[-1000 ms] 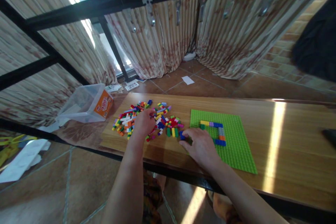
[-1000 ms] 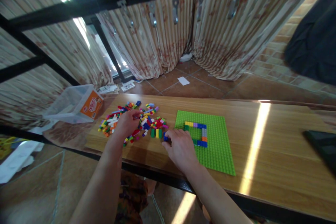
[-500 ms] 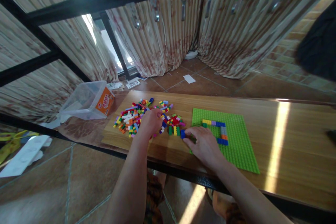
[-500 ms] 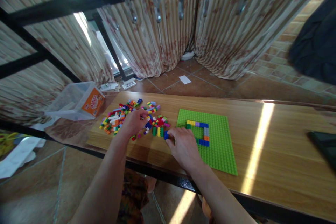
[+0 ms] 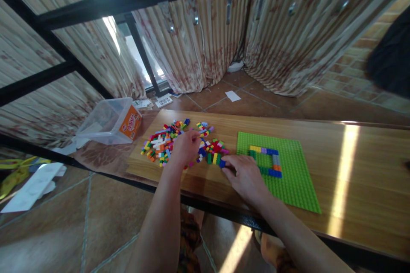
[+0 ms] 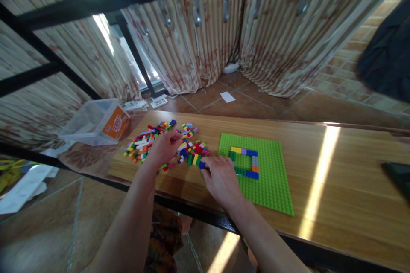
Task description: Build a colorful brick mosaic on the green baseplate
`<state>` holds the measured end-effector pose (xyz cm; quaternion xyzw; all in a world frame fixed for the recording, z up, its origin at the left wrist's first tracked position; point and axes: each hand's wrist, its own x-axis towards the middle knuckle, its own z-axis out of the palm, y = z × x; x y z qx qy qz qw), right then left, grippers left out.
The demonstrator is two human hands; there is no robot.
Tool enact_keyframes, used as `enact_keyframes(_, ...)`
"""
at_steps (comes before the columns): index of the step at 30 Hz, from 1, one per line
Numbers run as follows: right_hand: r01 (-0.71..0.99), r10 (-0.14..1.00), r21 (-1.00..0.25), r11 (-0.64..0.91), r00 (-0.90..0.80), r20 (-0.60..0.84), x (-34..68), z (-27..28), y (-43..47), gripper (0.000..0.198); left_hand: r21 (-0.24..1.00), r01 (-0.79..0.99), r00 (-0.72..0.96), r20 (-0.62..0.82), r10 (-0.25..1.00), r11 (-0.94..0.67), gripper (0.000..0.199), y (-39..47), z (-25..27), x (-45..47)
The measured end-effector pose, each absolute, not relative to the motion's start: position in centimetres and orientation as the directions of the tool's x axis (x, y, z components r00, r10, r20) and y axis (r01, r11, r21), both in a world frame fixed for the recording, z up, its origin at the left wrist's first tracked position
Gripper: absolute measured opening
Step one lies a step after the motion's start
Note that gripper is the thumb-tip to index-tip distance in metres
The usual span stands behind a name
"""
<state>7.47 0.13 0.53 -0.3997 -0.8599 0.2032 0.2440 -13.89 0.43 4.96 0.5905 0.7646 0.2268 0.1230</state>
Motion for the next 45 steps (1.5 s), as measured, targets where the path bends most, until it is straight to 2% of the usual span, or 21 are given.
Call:
enact_keyframes(6,0.564,0.767,-0.536,0.629,-0.565,0.306,7.5,0.2,0.3,0.021,0.502,0.840,-0.290,0.097,0.952,0.205,0.023,0.0,5.2,-14.6)
enact_keyframes(13,0.567,0.765,-0.523,0.637,-0.547,0.340,8.3,0.1,0.7,0.017,0.548,0.789,-0.392,0.099,0.914,0.279,0.026,-0.9,5.7,-17.1)
enact_keyframes(17,0.554,0.764,-0.537,0.637,-0.545,0.344,8.4,0.4,0.6,0.014,0.585,0.782,-0.264,-0.003,0.965,0.216,0.022,-2.2,6.3,-18.4)
enact_keyframes(20,0.550,0.762,-0.535,0.641,-0.543,0.354,8.5,0.6,0.5,0.014,0.551,0.819,-0.154,-0.061,0.986,0.162,0.019,-3.3,6.6,-18.6)
enact_keyframes(26,0.552,0.752,-0.519,0.653,-0.549,0.364,8.7,0.4,0.4,0.018,0.422,0.889,-0.168,-0.059,0.984,0.177,0.029,-4.1,7.0,-17.7)
enact_keyframes(31,0.547,0.750,-0.519,0.657,-0.547,0.372,8.7,0.2,0.5,0.018,0.374,0.909,-0.173,-0.066,0.983,0.185,0.028,-3.8,7.0,-17.5)
enact_keyframes(41,0.544,0.747,-0.519,0.659,-0.553,0.369,8.6,0.2,0.6,0.018,0.406,0.892,-0.176,-0.090,0.980,0.198,0.031,-3.8,6.4,-17.7)
enact_keyframes(45,0.544,0.745,-0.517,0.661,-0.556,0.368,8.6,0.2,0.5,0.018,0.429,0.878,-0.190,-0.092,0.978,0.210,0.025,-3.7,6.3,-17.8)
